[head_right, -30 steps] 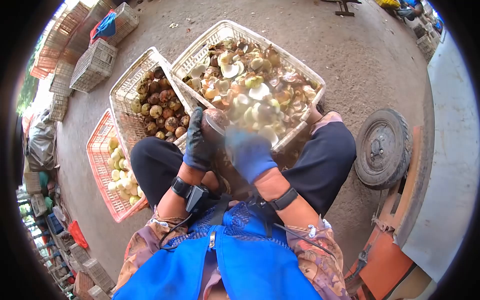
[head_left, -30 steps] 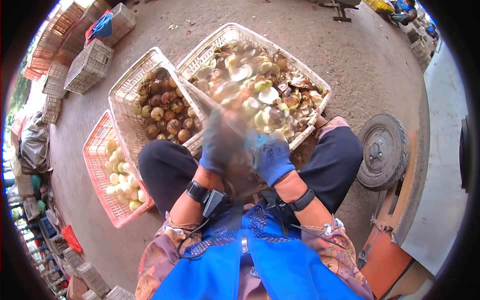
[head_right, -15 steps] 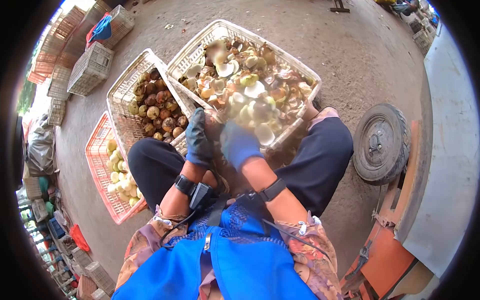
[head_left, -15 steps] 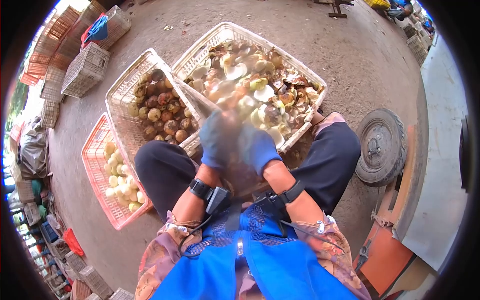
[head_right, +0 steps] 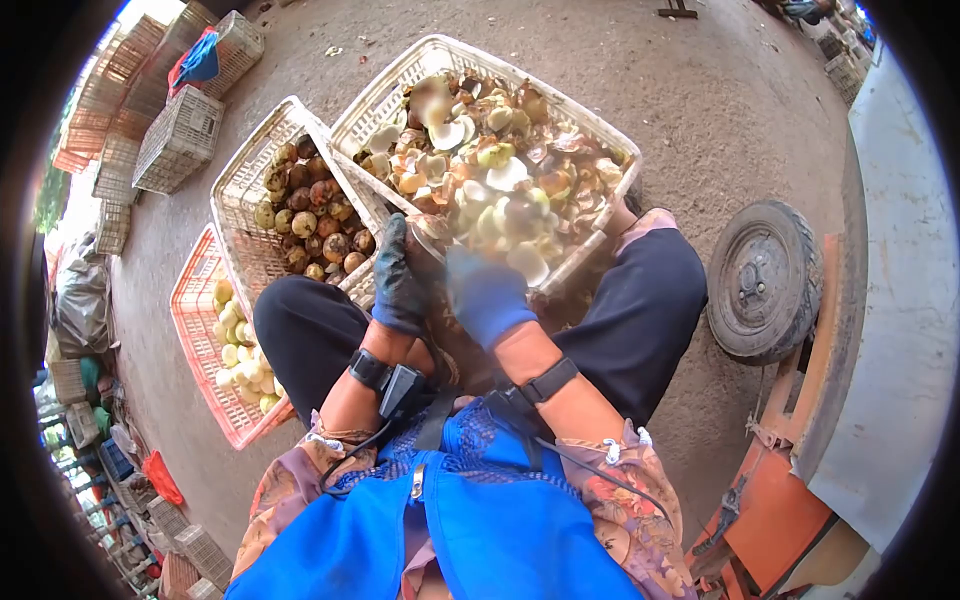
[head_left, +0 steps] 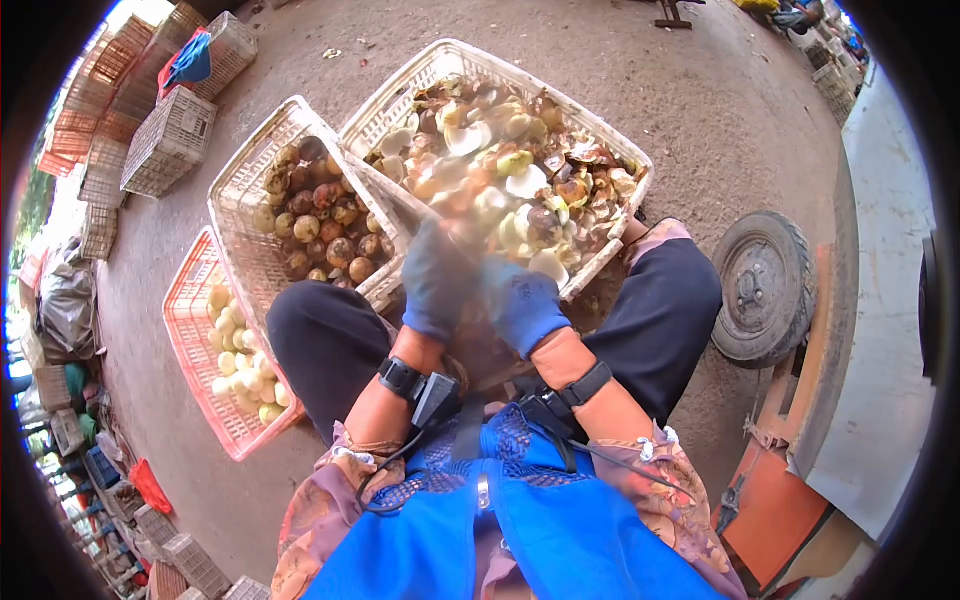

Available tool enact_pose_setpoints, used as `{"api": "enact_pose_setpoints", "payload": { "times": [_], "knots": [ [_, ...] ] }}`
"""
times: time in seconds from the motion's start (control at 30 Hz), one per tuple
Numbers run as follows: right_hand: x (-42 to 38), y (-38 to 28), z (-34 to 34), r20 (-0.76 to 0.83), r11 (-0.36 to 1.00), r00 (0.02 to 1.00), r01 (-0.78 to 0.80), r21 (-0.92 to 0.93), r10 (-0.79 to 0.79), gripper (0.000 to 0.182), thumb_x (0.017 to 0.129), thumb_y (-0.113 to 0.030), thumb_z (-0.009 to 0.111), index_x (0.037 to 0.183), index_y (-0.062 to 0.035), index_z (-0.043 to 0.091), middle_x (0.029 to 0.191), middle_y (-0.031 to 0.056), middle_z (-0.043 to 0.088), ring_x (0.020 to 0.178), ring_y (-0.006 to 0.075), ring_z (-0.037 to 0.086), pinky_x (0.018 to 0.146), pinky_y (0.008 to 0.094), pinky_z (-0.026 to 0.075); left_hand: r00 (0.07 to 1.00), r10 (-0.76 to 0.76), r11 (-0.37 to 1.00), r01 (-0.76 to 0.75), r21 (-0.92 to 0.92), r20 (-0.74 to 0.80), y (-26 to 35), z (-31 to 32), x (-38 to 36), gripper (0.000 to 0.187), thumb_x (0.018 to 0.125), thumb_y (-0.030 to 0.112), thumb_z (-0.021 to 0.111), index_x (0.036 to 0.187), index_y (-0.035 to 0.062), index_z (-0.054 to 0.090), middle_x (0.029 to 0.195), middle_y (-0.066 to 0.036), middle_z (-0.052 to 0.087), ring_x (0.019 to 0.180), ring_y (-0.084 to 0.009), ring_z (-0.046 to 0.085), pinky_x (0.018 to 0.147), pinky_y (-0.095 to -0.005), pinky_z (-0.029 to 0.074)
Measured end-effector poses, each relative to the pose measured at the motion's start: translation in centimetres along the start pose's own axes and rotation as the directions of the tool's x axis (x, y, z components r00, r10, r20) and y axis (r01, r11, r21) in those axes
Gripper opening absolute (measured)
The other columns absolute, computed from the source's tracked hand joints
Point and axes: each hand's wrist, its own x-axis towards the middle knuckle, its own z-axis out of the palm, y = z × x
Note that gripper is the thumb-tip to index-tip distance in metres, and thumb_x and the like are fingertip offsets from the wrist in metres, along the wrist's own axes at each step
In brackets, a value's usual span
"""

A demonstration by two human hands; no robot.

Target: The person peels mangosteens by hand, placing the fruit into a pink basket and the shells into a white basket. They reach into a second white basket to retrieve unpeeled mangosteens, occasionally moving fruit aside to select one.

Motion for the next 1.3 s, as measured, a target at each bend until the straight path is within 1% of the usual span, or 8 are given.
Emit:
{"api": "enact_pose_setpoints", "payload": {
  "times": [0.2, 0.4, 0.47, 0.53, 0.8, 0.9, 1.07, 1.3],
  "knots": [
    [2.0, -1.3, -0.6, 0.101, 0.967, 0.969, -0.212, -0.141, 0.227, 0.014, 0.083, -0.017, 0.059, 0.094, -0.0087, 0.06, 0.083, 0.0141, 0.068, 0.079, 0.0325, 0.068, 0.063, 0.0434, 0.053, 0.999, 0.041, 0.703, -0.022, 0.711, -0.009, 4.3, 0.5, -0.3, 0.027, 0.095, 0.03, 0.059, 0.104, 0.0053, 0.064, 0.092, 0.0, 0.064, 0.081, -0.0113, 0.061, 0.071, -0.025, 0.051],
    [2.5, 1.3, 1.6, 0.158, 0.965, 0.986, -0.008, -0.264, 0.051, 0.014, 0.085, -0.014, 0.057, 0.095, -0.0056, 0.062, 0.079, 0.0136, 0.064, 0.076, 0.0317, 0.064, 0.064, 0.0392, 0.051, 0.997, 0.057, 0.947, -0.072, 0.314, 0.057, 5.3, 0.9, -0.1, 0.033, 0.095, 0.033, 0.058, 0.109, 0.0029, 0.062, 0.101, -0.007, 0.066, 0.091, -0.0178, 0.064, 0.083, -0.0299, 0.053],
    [2.2, 2.1, 1.3, 0.235, 0.815, 0.958, 0.268, -0.513, -0.167, 0.013, 0.085, -0.011, 0.056, 0.095, -0.0048, 0.061, 0.078, 0.0136, 0.062, 0.074, 0.0316, 0.062, 0.063, 0.0381, 0.05, 0.967, -0.24, 0.77, 0.245, -0.589, 0.089, 6.9, 2.2, -0.6, 0.013, 0.083, 0.012, 0.066, 0.093, 0.0047, 0.063, 0.084, -0.009, 0.06, 0.076, -0.0258, 0.059, 0.07, -0.0361, 0.049],
    [1.4, 1.5, -1.3, -0.03, 0.907, 0.99, -0.113, 0.406, 0.136, 0.013, 0.084, -0.007, 0.054, 0.094, -0.0046, 0.062, 0.078, 0.0134, 0.06, 0.071, 0.0319, 0.059, 0.063, 0.038, 0.047, 0.978, -0.193, 0.867, 0.209, -0.452, 0.083, 6.4, 2.4, -0.8, 0.014, 0.084, 0.011, 0.066, 0.097, 0.0048, 0.062, 0.085, -0.007, 0.06, 0.076, -0.0226, 0.058, 0.07, -0.0343, 0.049],
    [0.0, 1.1, -2.2, -0.121, 0.989, 0.988, 0.112, 0.092, -0.101, 0.009, 0.082, -0.011, 0.057, 0.091, -0.0078, 0.058, 0.082, 0.015, 0.061, 0.073, 0.0334, 0.06, 0.063, 0.0437, 0.045, 0.993, -0.109, 0.994, 0.11, -0.022, 0.032, 2.3, 1.2, -0.3, 0.015, 0.084, 0.013, 0.066, 0.096, 0.0045, 0.061, 0.084, -0.005, 0.059, 0.076, -0.0199, 0.057, 0.07, -0.0314, 0.047],
    [0.1, 1.2, -1.3, -0.043, 0.989, 0.997, 0.063, 0.133, -0.058, 0.011, 0.081, -0.013, 0.06, 0.09, -0.0081, 0.057, 0.082, 0.0156, 0.063, 0.074, 0.0341, 0.061, 0.065, 0.0456, 0.046, 0.862, -0.358, 0.411, 0.491, -0.768, 0.36, 1.3, -0.2, -0.2, 0.031, 0.094, 0.036, 0.061, 0.109, 0.0089, 0.063, 0.097, -0.003, 0.067, 0.086, -0.0151, 0.063, 0.077, -0.0279, 0.051],
    [0.7, 0.2, -1.1, 0.093, 0.999, 0.995, -0.035, -0.009, 0.036, 0.014, 0.082, -0.014, 0.061, 0.093, -0.0074, 0.058, 0.084, 0.016, 0.065, 0.079, 0.034, 0.065, 0.068, 0.0439, 0.048, 0.983, 0.147, 0.763, -0.185, 0.619, 0.113, 2.5, 0.0, -0.4, 0.013, 0.094, 0.017, 0.058, 0.101, 0.0069, 0.061, 0.083, -0.003, 0.058, 0.078, -0.018, 0.058, 0.072, -0.0292, 0.048],
    [1.9, 1.0, -0.1, 0.207, 0.97, 0.948, -0.231, -0.073, 0.242, 0.016, 0.085, -0.015, 0.057, 0.098, -0.0069, 0.061, 0.089, 0.019, 0.068, 0.08, 0.0345, 0.068, 0.067, 0.0426, 0.052, 0.885, 0.414, 0.646, -0.451, 0.616, 0.213, 7.1, 1.2, -1.1, 0.024, 0.088, 0.01, 0.057, 0.11, 0.0025, 0.059, 0.099, -0.014, 0.06, 0.089, -0.0271, 0.06, 0.08, -0.0329, 0.05]
  ]
}}
